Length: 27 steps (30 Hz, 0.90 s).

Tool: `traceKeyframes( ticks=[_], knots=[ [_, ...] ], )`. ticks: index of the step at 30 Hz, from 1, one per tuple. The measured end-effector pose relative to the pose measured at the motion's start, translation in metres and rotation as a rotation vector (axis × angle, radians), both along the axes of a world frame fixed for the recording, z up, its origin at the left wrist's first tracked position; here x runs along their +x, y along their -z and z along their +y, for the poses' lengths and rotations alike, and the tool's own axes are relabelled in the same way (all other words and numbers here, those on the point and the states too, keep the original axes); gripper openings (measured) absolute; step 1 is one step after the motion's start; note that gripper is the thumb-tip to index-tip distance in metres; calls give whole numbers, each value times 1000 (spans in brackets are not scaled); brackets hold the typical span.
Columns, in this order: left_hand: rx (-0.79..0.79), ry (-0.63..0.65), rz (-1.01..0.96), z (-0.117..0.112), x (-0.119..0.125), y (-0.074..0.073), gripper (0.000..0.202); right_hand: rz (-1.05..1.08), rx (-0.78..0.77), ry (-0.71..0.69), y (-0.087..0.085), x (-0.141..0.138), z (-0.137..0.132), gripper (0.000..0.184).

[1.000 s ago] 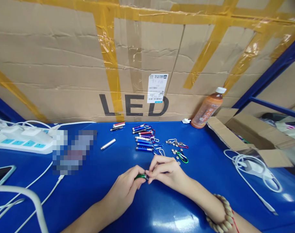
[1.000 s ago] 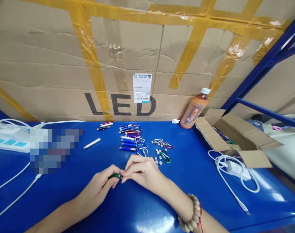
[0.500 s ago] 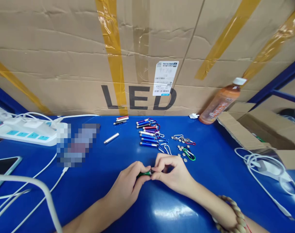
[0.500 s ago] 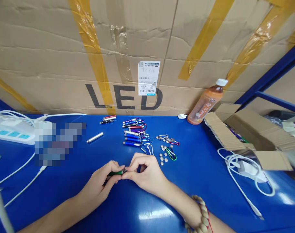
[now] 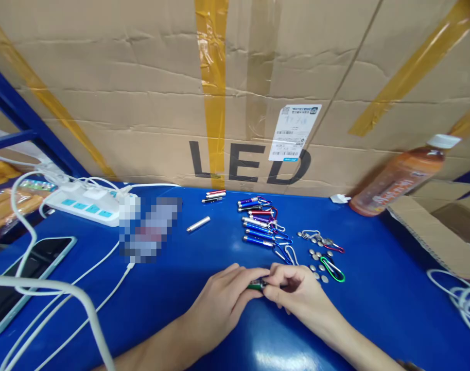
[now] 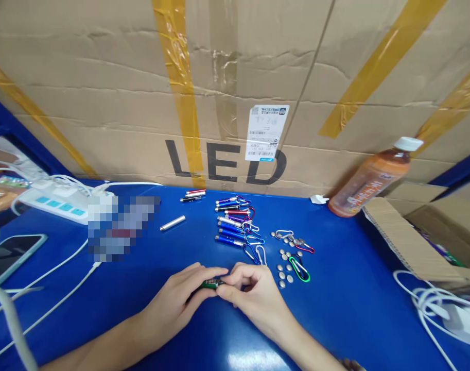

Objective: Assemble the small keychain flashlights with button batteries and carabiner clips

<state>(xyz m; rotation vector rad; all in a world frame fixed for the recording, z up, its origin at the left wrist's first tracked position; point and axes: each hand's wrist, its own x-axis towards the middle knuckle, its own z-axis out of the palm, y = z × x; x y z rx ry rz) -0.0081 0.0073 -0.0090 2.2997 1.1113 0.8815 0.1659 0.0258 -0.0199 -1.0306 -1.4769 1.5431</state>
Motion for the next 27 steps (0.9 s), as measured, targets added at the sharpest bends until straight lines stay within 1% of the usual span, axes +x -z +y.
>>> traceKeyframes(
  ticks=[2, 6, 8, 10, 13, 17, 19, 21, 25, 27],
  knots=[
    [4, 2, 12, 0, 0, 0, 28, -4, -19, -10, -1, 0, 0, 34],
    [29, 8, -1, 0, -1, 2, 29, -60, -110, 32, -6, -1, -2, 38],
    [27, 8, -4, -1, -1, 3, 28, -66, -130, 18, -6, 0, -1, 40],
    [8, 7, -5, -1, -1, 2, 28, -59, -120, -12, -6, 0, 0, 42],
    [-90, -6, -42, -2, -1, -1, 25, -75, -114, -9, -8, 0, 1, 43],
    [-294, -42, -188, -2, 1, -6, 21, -93, -102, 46, -12, -1, 1, 41],
    [-360, -60, -241, -1, 1, -8, 20, -100, -66, 50, -10, 0, 2, 38],
    [-401, -85, -277, 0, 2, -10, 18, -108, 5, 47, -8, 2, 3, 34],
    [-448, -112, -313, 0, 4, -13, 18, -122, 259, 91, -8, 4, 2, 29],
    [-446, -110, -304, 0, 5, -14, 18, -120, 367, 77, -9, 4, 1, 23]
  ],
)
